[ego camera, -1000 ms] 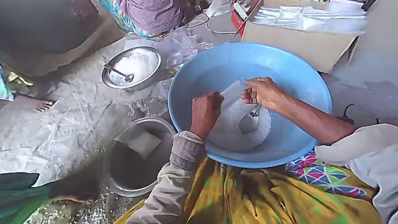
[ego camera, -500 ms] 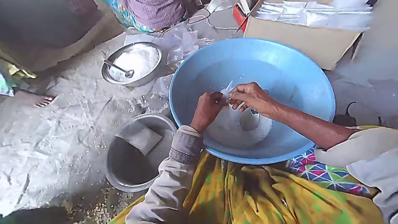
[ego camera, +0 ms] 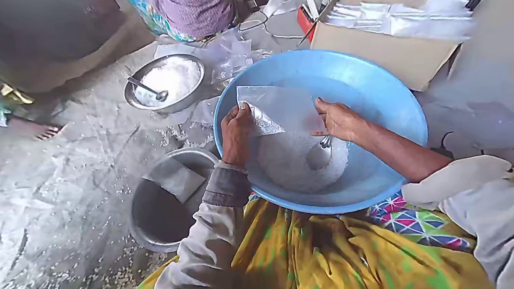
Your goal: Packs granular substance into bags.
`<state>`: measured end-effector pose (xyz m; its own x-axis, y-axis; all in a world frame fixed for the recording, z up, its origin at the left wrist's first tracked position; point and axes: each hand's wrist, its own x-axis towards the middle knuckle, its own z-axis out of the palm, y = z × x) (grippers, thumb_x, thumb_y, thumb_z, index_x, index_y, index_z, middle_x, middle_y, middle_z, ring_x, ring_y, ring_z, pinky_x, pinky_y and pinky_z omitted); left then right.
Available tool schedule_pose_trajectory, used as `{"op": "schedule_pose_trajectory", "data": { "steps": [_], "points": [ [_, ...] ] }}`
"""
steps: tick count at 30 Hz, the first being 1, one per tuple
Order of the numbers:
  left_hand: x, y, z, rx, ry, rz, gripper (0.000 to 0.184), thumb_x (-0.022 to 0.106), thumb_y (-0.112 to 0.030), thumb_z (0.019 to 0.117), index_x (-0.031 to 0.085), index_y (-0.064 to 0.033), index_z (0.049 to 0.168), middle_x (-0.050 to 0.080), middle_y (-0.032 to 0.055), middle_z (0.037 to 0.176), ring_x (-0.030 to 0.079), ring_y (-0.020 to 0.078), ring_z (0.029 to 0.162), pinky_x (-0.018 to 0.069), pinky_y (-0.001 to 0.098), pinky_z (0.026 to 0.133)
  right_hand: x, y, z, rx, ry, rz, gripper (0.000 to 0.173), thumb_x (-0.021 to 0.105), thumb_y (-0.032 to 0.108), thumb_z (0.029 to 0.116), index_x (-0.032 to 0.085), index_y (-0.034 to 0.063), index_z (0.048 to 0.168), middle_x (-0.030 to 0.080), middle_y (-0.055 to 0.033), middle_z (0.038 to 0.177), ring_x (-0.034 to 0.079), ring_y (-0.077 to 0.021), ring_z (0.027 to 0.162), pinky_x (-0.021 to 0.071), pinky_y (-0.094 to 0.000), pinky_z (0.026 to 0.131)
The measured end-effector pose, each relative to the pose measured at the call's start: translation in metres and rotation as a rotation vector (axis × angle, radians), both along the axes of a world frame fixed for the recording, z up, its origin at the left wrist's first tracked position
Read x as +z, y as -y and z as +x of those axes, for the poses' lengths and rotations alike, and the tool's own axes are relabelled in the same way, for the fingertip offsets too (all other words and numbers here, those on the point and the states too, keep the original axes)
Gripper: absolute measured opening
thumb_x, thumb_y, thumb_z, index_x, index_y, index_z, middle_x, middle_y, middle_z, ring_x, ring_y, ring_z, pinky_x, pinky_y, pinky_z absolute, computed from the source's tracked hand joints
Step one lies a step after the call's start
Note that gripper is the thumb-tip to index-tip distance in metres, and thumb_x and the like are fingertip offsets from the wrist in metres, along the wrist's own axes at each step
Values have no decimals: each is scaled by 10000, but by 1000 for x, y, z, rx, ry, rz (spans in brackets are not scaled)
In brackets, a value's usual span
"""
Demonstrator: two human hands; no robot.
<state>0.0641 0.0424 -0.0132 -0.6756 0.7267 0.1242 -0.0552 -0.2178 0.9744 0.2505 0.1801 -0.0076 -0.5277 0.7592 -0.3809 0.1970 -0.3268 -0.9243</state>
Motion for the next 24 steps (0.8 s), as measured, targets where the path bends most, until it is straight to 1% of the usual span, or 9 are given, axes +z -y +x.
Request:
{"op": "schedule_pose_trajectory", "data": {
  "steps": [2, 6, 7, 8, 10, 14, 17, 19, 24],
  "points": [
    [-1, 0, -1, -20, -10, -3, 223, 449, -168, 1107, 599, -56, 986, 584, -44, 805, 592, 30, 740, 534, 233, 756, 3, 2, -4, -27, -69, 9, 335, 375, 359, 1126, 551, 75, 1104, 606, -29, 856, 622, -115, 745, 541, -297, 676],
    [-3, 2, 1, 98, -163, -186, 273, 537, -199, 1077, 621, 58, 1106, 610, 83, 918, 582, 113, 789, 522, 308, 758, 7, -1, 3, -6, -117, 105, 217, 502, 180, 1083, 592, 27, 1209, 645, -19, 878, 644, -91, 730, 556, -259, 670],
    [-2, 2, 1, 170, -258, -248, 345, 580, -221, 1058, 603, 80, 1226, 631, 146, 1027, 589, 171, 874, 501, 349, 797, 8, -2, 5, -26, -109, 142, 220, 535, 166, 1069, 600, 17, 1217, 649, -25, 903, 636, -84, 732, 550, -252, 670],
    [1, 5, 0, 216, -368, -297, 445, 598, -229, 1045, 550, 96, 1345, 644, 237, 1218, 629, 286, 1100, 508, 443, 968, 8, -2, 6, -56, -98, 178, 216, 570, 160, 1052, 616, 12, 1202, 653, -31, 911, 627, -81, 731, 542, -252, 668],
    [8, 8, 4, 271, -600, -308, 483, 576, -197, 1048, 500, 120, 1404, 599, 307, 1355, 569, 417, 1297, 430, 532, 1115, 7, -2, 6, -95, -51, 243, 203, 611, 172, 1033, 645, 11, 1153, 640, -36, 902, 596, -79, 723, 517, -257, 666],
    [12, 7, 29, -36, -806, -296, 284, 549, -109, 1053, 670, 96, 1207, 716, 264, 1139, 704, 389, 1077, 537, 541, 984, -1, 4, 5, -54, -6, 426, 172, 643, 201, 1014, 619, 43, 949, 595, -3, 782, 562, -61, 661, 487, -253, 622],
    [3, 2, 39, -329, -845, -308, 308, 601, -193, 1054, 697, 90, 1127, 724, 254, 1041, 714, 397, 960, 550, 579, 896, -2, 22, 10, 105, 13, 534, 237, 611, 311, 1034, 600, 93, 940, 553, 13, 789, 514, -49, 665, 452, -252, 620],
    [-3, 1, 40, -391, -849, -293, 357, 635, -260, 1045, 691, 91, 1075, 708, 250, 979, 694, 393, 890, 544, 578, 834, -3, 31, 7, 171, -19, 551, 236, 595, 295, 1045, 578, 116, 893, 524, 45, 719, 472, -12, 580, 418, -193, 541],
    [-2, 1, 38, -425, -828, -220, 352, 658, -254, 1028, 691, 95, 1049, 709, 226, 942, 689, 345, 859, 543, 524, 815, -3, 37, -3, 243, -183, 499, 234, 549, 188, 1064, 574, 136, 837, 537, 89, 661, 476, 31, 542, 406, -134, 513]
  ]
}}
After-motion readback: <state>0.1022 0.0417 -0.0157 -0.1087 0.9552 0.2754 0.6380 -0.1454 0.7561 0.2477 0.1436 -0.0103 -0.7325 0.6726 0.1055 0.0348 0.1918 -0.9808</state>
